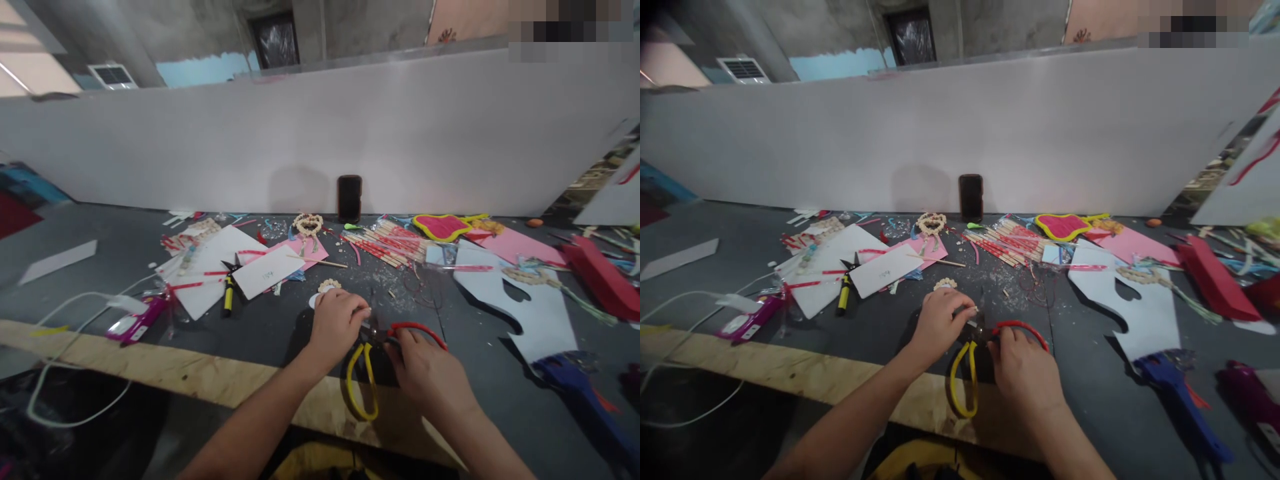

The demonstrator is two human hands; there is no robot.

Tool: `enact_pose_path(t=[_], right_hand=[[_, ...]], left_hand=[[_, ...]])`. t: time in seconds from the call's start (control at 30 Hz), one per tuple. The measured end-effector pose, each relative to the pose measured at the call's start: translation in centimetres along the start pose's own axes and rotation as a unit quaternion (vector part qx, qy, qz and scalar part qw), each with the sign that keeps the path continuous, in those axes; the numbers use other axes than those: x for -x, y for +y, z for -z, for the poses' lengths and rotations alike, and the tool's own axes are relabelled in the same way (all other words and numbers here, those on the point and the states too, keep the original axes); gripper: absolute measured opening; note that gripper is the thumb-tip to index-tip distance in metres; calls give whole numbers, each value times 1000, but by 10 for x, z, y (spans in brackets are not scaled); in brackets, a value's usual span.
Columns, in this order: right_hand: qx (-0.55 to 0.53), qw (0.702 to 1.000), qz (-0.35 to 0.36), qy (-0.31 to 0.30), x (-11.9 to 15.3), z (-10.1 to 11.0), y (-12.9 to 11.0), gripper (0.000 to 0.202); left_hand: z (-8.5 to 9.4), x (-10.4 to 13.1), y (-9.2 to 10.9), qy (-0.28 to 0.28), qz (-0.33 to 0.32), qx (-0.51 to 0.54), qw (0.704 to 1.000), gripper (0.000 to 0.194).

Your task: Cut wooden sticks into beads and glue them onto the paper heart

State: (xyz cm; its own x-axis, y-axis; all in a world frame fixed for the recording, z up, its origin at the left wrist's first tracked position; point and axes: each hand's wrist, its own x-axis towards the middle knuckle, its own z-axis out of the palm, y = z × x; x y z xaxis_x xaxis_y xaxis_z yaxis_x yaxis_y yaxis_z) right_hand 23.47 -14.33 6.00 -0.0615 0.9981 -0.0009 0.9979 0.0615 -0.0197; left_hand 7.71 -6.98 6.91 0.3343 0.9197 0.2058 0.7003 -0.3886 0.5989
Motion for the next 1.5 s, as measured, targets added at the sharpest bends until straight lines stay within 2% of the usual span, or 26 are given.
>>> enact_pose_path(t=[0.2, 0.4, 0.6, 0.73, 0.9, 1.0, 1.07, 1.1, 1.17, 1.23, 1.27, 1.37, 1.5], right_hand=[[-2, 1000, 7, 3, 1, 0, -5, 21], [-15, 1000, 4, 9, 4, -4, 3, 24], [-27, 999, -16, 14, 18, -18, 26, 28], [-46, 999, -18, -2, 25, -22, 30, 26], [-88, 996, -31, -10, 28, -23, 31, 25], [-134, 989, -59, -4, 28, -22, 33, 28], [-179, 980, -81, -1, 26, -20, 34, 29], [-205, 975, -89, 3, 25, -19, 33, 29], [-251, 963, -93, 10, 22, -17, 29, 30], [-277, 956, -93, 17, 18, -17, 24, 29], [-284, 954, -91, 24, 16, -18, 21, 29], [-305, 947, -90, 46, 11, -23, 14, 32], [-348, 930, -105, 61, 6, -28, 8, 35]], left_hand=[[-13, 1, 0, -3, 5, -10, 1000, 8], [-7, -5, -12, -3, 21, -22, 1000, 9], [-6, -22, -26, -59, 38, -22, 997, 7], [-11, -27, -31, -79, 37, 11, 996, 8], [-1, -24, -36, -56, 45, 66, 995, 13], [8, -11, -35, -20, 67, 101, 992, 18], [10, 5, -30, -26, 95, 189, 977, 20], [9, 14, -26, -55, 107, 265, 957, 22], [5, 30, -15, -129, 131, 402, 897, 23], [0, 42, -4, -148, 181, 484, 843, 28], [-2, 46, 0, -138, 201, 497, 833, 30], [-4, 52, 9, -114, 218, 488, 837, 35], [-3, 55, 12, -120, 194, 485, 844, 31]])
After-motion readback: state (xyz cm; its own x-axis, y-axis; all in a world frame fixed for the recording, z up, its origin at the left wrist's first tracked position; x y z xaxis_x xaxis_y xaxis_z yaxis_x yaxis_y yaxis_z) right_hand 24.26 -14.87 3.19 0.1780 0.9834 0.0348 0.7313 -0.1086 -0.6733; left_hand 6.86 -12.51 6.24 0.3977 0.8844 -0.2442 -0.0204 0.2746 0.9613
